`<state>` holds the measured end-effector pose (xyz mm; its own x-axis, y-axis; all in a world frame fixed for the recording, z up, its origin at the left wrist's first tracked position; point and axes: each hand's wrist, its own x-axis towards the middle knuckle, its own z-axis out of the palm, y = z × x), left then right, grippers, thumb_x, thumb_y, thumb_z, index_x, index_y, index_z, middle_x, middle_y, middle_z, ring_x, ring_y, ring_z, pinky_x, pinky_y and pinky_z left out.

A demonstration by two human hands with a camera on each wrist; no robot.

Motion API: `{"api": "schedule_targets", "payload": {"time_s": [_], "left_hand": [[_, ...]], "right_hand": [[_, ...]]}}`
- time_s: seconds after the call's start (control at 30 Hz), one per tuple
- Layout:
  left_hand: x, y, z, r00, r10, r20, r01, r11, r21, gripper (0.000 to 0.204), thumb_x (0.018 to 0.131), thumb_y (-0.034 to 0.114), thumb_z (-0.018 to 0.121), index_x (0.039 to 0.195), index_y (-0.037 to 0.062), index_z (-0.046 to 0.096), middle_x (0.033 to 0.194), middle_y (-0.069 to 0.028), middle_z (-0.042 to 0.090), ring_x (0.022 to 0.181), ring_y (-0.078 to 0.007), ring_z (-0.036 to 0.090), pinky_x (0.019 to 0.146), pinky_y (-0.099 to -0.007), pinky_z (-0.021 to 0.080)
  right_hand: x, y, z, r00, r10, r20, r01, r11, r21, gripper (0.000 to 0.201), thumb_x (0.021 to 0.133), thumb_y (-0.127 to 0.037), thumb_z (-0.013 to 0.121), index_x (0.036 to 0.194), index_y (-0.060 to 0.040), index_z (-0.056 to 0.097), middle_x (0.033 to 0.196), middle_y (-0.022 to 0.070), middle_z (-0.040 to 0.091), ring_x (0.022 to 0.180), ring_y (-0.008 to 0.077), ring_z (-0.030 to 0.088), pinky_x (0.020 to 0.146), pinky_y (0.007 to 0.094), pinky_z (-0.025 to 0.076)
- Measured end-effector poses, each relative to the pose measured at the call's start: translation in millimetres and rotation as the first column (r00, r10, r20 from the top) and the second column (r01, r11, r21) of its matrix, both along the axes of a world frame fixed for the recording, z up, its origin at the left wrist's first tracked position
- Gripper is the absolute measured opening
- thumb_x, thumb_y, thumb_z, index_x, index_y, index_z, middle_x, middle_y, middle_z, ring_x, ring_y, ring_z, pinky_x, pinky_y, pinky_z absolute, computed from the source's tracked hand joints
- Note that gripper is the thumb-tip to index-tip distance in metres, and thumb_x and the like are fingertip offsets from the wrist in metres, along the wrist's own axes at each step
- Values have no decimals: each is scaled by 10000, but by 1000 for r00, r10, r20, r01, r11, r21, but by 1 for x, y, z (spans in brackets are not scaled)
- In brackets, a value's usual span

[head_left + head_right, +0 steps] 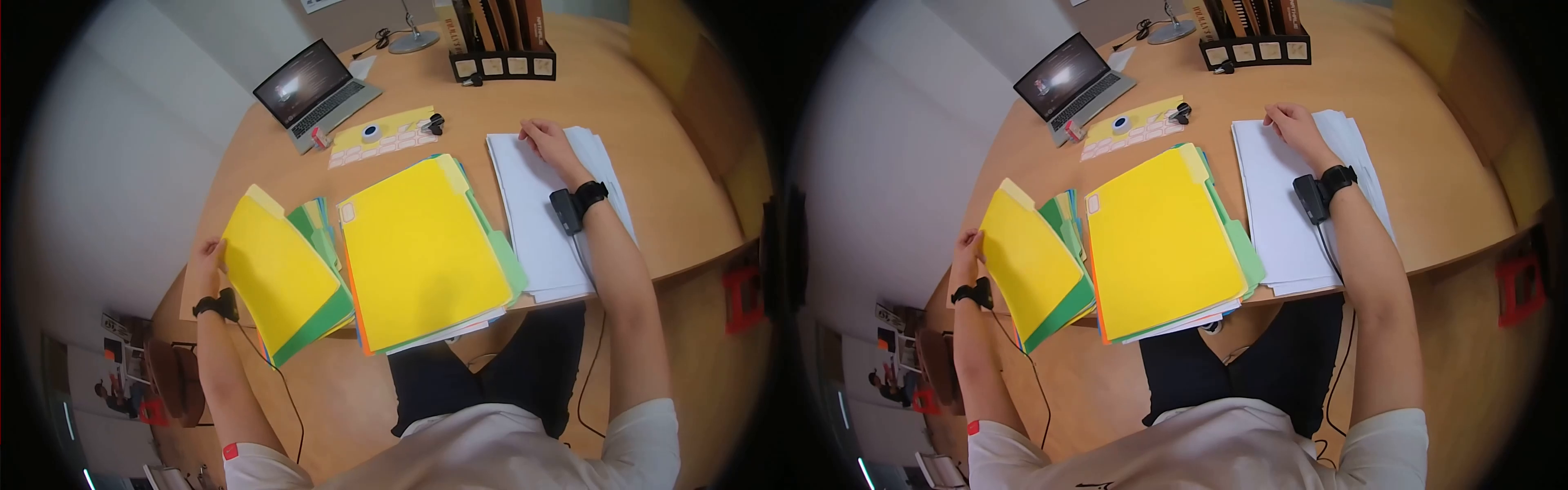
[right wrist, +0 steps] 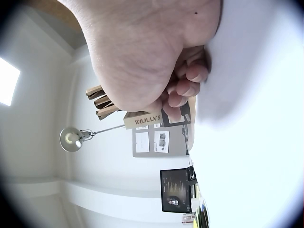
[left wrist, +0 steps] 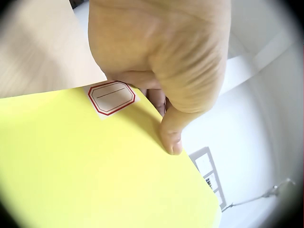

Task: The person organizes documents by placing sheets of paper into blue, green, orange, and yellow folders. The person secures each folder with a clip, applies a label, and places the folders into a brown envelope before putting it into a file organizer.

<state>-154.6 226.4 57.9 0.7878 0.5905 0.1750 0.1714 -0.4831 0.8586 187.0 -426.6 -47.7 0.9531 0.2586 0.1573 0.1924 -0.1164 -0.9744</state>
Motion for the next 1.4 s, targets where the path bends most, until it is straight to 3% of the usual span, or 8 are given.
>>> {"api": "schedule_targets", "payload": {"time_s": [0.17,0.33,0.57,0.77,1.07,1.17,1.33,1.4], "left_hand": [[-15,49,44,972,-171,160,187,978,-91,127,1030,193,622,1087,81,608,950,-19,696,780,-91,643,584,-212,461],[14,-16,69,931,-236,277,299,931,-211,156,1045,192,600,1144,74,574,1081,-36,688,953,-119,657,764,-259,525],[98,-140,11,903,-340,263,427,777,-461,218,1014,174,635,1192,60,582,1164,-42,667,1072,-137,621,957,-295,470],[169,-167,-63,649,-598,471,761,510,-401,105,1022,101,597,1125,81,590,1163,-34,649,1108,-153,597,1014,-323,433],[172,-199,-86,662,-442,605,749,427,-507,208,951,262,673,1042,87,608,1094,-58,639,1192,-282,548,1090,-418,396],[205,-161,-130,394,-449,802,914,285,-289,214,944,297,669,885,105,597,996,-47,585,1138,-278,547,1070,-417,387],[191,-168,-116,597,-434,675,796,428,-429,257,962,337,620,858,107,574,977,-48,575,1087,-266,543,1023,-406,399],[188,-171,-113,655,-431,620,751,457,-476,277,970,354,600,848,108,565,970,-49,571,1067,-261,541,1005,-401,403]], "right_hand": [[1,0,-2,1000,3,25,-3,1000,-15,371,1034,-322,569,821,-41,683,606,-49,485,549,52,424,519,242,338],[-1,1,1,1000,-11,19,12,999,-31,373,1033,-326,569,829,-37,688,610,-47,489,559,54,430,532,243,345],[1,1,1,1000,-13,-15,13,1000,-8,372,1028,-325,579,820,-36,687,622,-44,511,577,58,451,547,250,366],[4,0,-4,1000,-25,12,25,1000,0,378,1024,-331,585,807,-39,688,630,-36,526,590,67,474,560,255,381],[-2,2,0,999,-37,-6,37,999,-30,365,1029,-338,583,840,-44,689,635,-43,514,594,65,468,561,243,376],[-4,0,6,999,-36,-38,33,998,-60,369,1035,-350,571,852,-49,683,640,-44,506,587,63,460,554,239,374],[-4,-5,27,978,-45,-206,23,994,-108,437,1030,-432,544,850,-57,680,638,-37,505,571,81,470,530,251,385],[-6,-18,44,999,-17,-45,2,953,-302,486,1009,-486,548,829,-55,682,635,-12,536,581,101,511,541,272,418]]}}
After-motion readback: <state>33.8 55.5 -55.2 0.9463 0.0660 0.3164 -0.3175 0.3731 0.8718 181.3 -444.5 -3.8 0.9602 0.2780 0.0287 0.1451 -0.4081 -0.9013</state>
